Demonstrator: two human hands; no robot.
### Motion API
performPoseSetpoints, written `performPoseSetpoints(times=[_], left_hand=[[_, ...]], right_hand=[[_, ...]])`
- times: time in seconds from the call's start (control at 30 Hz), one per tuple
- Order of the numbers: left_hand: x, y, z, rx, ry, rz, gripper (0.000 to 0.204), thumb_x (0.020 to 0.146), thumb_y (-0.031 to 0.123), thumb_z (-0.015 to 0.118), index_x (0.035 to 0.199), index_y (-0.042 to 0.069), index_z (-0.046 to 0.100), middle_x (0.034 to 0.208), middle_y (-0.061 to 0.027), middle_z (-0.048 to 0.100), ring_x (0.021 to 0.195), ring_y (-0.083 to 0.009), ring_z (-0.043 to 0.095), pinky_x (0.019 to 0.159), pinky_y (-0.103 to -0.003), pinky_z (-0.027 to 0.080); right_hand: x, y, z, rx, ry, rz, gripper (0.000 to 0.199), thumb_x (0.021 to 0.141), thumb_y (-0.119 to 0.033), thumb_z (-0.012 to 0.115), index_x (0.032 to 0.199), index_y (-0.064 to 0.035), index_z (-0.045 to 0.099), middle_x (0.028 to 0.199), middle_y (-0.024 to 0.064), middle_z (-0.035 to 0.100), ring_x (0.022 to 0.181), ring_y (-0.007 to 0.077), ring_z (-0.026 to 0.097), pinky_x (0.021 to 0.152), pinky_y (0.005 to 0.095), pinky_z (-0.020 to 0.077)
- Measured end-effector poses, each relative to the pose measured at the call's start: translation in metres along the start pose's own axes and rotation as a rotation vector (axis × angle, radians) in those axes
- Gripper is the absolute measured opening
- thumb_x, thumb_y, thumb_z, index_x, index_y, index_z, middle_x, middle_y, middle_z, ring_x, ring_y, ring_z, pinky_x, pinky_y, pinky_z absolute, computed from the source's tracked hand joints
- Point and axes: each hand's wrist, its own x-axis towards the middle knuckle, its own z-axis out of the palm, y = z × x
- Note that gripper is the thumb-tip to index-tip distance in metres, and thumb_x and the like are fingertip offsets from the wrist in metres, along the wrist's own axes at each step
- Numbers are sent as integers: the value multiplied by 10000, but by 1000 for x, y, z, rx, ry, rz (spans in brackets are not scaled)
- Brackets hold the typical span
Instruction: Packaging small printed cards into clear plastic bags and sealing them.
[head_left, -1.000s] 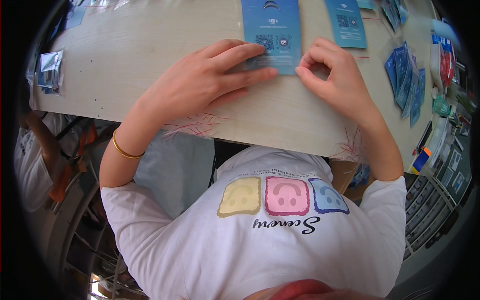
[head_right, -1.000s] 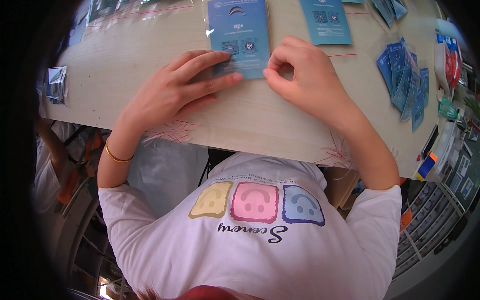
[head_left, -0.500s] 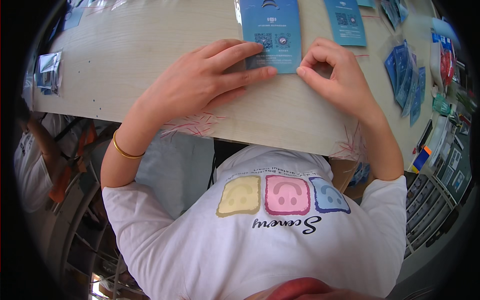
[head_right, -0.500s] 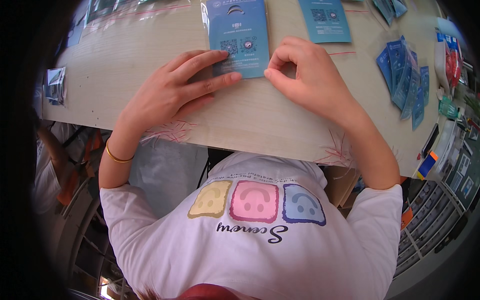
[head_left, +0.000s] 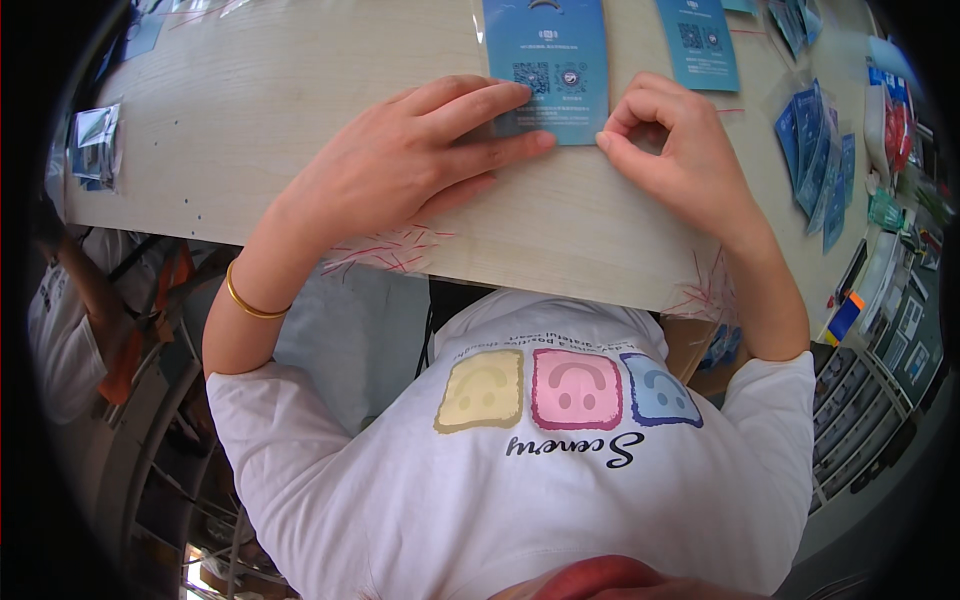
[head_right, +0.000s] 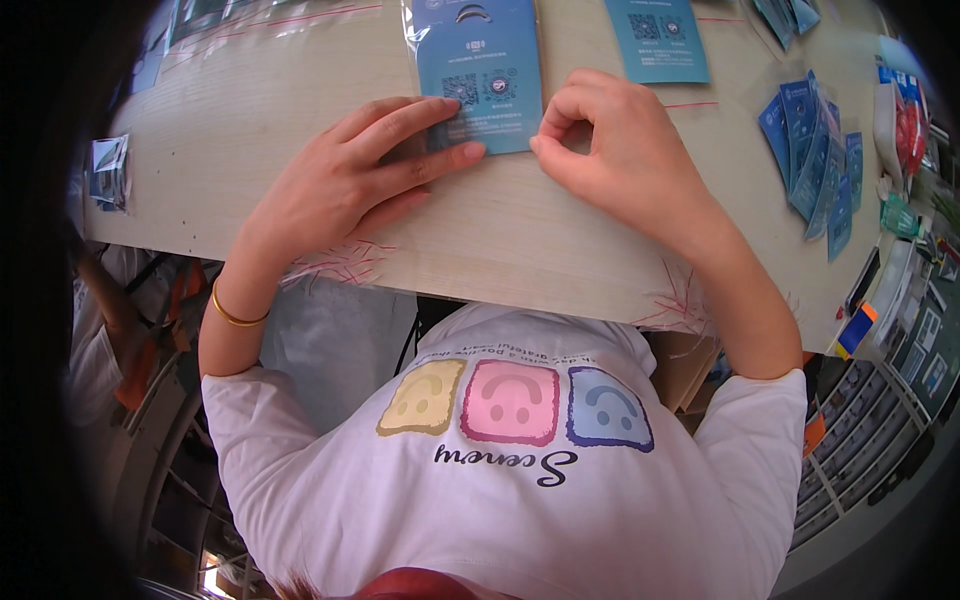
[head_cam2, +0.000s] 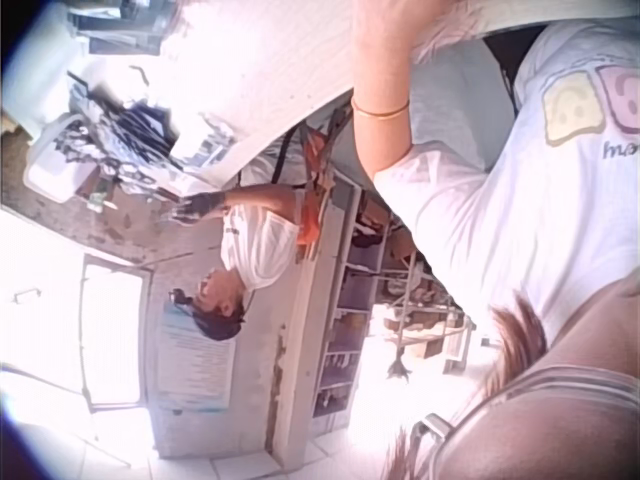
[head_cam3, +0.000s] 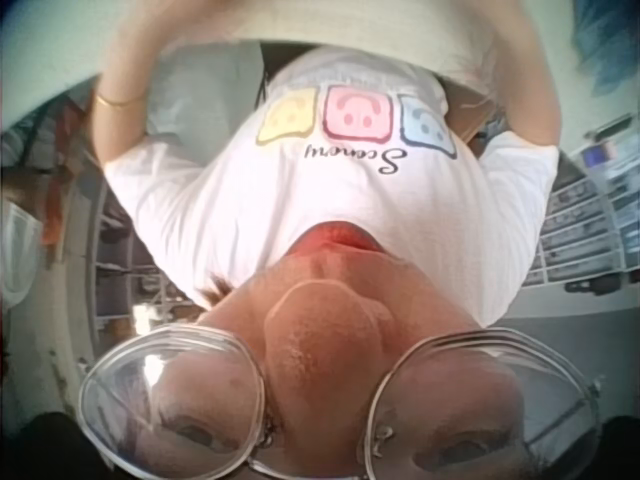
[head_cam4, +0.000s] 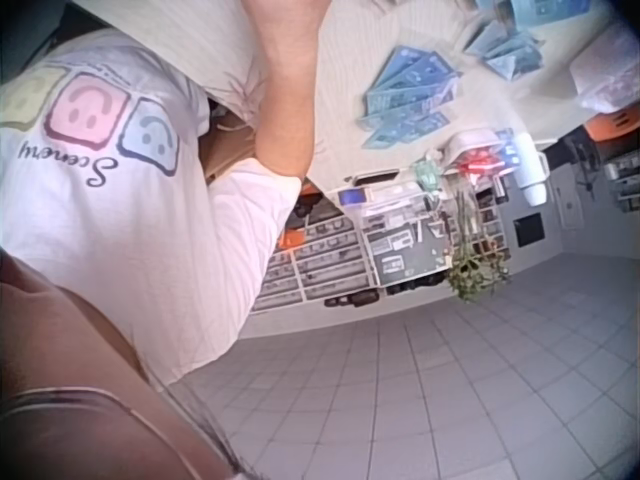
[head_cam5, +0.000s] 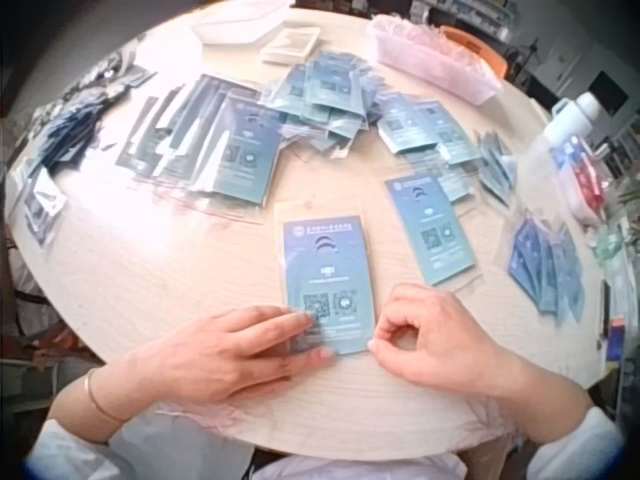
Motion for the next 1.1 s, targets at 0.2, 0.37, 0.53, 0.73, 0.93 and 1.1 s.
performPoseSetpoints(times=[0.2, 0.37, 0.53, 0.73, 0.93, 1.1], left_hand=[[0, 1, 0, -7, -16, -14, 576, 862, 146, 699, 1428, 233, 640, 1479, -75, 519, 1250, -311, 565, 1038, -433, 525], [0, 2, -2, 32, -15, -3, 562, 874, 147, 688, 1428, 226, 640, 1474, -79, 521, 1261, -306, 562, 1033, -431, 528], [-1, 3, -3, 37, -16, -4, 547, 881, 146, 682, 1421, 225, 645, 1463, -82, 531, 1262, -305, 562, 1031, -426, 530], [-3, 2, -10, 36, -30, -2, 536, 856, 130, 703, 1390, 165, 665, 1519, -89, 503, 1337, -325, 531, 1045, -434, 523], [-35, -15, -40, 152, 45, 8, 439, 820, 97, 718, 1258, 105, 738, 1430, -115, 609, 1321, -371, 563, 1040, -451, 527], [-9, -2, -33, 146, 10, -4, 496, 860, 145, 709, 1353, 104, 678, 1481, -104, 577, 1363, -360, 535, 1098, -483, 477]], right_hand=[[3, -3, -8, -32, -32, 103, 247, 855, -186, 783, 841, 43, 691, 822, 112, 657, 714, 228, 654, 660, 335, 511], [4, 5, -11, -304, 60, 77, 215, 863, -222, 792, 881, -18, 728, 841, 97, 654, 710, 238, 646, 657, 342, 505], [-17, 14, -9, -289, 338, -146, 173, 856, -163, 779, 1025, -127, 766, 920, 39, 634, 719, 220, 623, 658, 329, 499], [-29, 29, 7, -575, 220, -511, 477, 798, -52, 715, 1243, -219, 748, 956, -6, 601, 792, 181, 616, 665, 342, 509], [-29, 29, 7, -611, 220, -518, 459, 809, -61, 704, 1238, -215, 751, 943, -3, 599, 811, 188, 623, 676, 346, 513], [-29, 27, 4, -610, 187, -502, 452, 830, -56, 704, 1250, -219, 741, 963, 21, 639, 840, 217, 650, 689, 346, 518]])
